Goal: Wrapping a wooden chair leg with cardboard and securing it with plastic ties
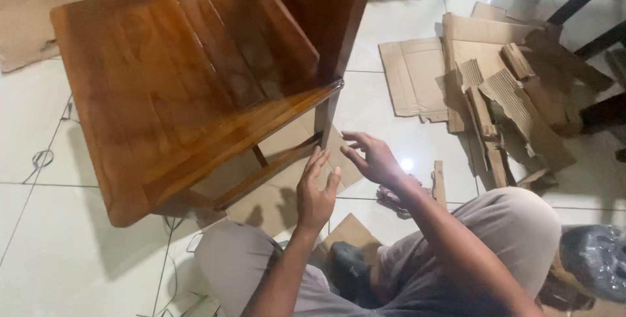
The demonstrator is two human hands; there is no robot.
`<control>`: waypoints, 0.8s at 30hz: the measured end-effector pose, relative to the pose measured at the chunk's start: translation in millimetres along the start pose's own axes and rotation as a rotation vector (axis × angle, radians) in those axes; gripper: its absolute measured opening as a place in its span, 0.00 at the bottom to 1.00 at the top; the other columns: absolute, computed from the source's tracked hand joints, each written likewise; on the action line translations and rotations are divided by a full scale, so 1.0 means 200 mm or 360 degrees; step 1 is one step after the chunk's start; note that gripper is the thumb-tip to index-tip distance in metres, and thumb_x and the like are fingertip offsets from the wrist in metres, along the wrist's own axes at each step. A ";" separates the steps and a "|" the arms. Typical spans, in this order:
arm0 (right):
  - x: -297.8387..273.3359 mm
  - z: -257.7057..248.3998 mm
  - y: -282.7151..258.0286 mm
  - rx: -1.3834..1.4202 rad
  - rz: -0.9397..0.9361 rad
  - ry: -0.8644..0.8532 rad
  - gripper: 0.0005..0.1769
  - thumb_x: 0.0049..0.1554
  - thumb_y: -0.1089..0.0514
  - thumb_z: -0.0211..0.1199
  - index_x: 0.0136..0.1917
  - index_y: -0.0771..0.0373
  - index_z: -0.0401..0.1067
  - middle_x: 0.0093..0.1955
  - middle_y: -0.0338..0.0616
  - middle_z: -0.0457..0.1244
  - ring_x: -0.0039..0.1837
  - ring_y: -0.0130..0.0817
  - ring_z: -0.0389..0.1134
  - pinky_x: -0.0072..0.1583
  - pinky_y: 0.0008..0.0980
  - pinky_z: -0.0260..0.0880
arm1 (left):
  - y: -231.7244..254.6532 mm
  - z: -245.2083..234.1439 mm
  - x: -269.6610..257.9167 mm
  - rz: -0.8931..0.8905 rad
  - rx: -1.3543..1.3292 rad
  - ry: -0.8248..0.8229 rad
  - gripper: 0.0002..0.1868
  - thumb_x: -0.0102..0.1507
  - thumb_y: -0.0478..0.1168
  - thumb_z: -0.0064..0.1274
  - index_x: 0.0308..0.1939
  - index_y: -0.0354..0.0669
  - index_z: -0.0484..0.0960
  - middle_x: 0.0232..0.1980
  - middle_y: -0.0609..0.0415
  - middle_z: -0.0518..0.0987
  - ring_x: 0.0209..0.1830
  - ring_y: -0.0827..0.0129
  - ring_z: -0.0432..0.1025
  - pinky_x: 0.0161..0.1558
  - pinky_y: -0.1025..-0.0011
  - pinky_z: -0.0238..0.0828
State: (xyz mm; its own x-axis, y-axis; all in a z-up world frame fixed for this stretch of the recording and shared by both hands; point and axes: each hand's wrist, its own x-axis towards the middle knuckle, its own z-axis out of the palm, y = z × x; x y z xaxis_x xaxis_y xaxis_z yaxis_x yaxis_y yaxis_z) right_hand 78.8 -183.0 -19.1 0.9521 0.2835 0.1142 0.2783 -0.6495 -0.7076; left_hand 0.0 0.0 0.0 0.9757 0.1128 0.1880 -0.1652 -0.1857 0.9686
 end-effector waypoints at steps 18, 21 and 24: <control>-0.47 -0.61 1.33 -0.0637 0.1060 -0.0388 0.27 0.58 0.40 0.59 0.67 0.48 0.75 0.63 0.44 0.71 0.68 0.48 0.70 0.67 0.52 0.70 | -0.10 0.86 0.12 -0.0046 0.0371 -0.0921 0.22 0.66 0.50 0.54 0.63 0.48 0.81 0.70 0.40 0.73 0.72 0.47 0.67 0.70 0.51 0.64; -0.47 -0.70 1.43 -0.0703 0.1126 -0.0302 0.26 0.59 0.40 0.57 0.66 0.50 0.76 0.63 0.46 0.71 0.68 0.51 0.69 0.66 0.54 0.70 | -0.21 0.93 0.14 -0.0129 0.0497 -0.0991 0.23 0.66 0.53 0.53 0.62 0.50 0.81 0.71 0.43 0.73 0.72 0.49 0.67 0.69 0.51 0.65; -0.52 -0.75 1.57 -0.0776 0.1248 -0.0241 0.26 0.60 0.39 0.56 0.67 0.46 0.75 0.66 0.45 0.69 0.69 0.49 0.69 0.66 0.52 0.70 | -0.36 0.99 0.15 -0.0153 0.0608 -0.1062 0.23 0.67 0.54 0.52 0.62 0.50 0.82 0.69 0.42 0.74 0.70 0.48 0.68 0.69 0.50 0.65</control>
State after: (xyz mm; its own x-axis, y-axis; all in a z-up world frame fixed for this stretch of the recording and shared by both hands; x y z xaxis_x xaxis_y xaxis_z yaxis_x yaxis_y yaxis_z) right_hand 87.0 -522.5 -148.2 0.8733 -0.2945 -0.3882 -0.3817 -0.9087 -0.1692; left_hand 69.7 -177.0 -96.3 0.8835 -0.4440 -0.1492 -0.1324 -0.5423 0.8297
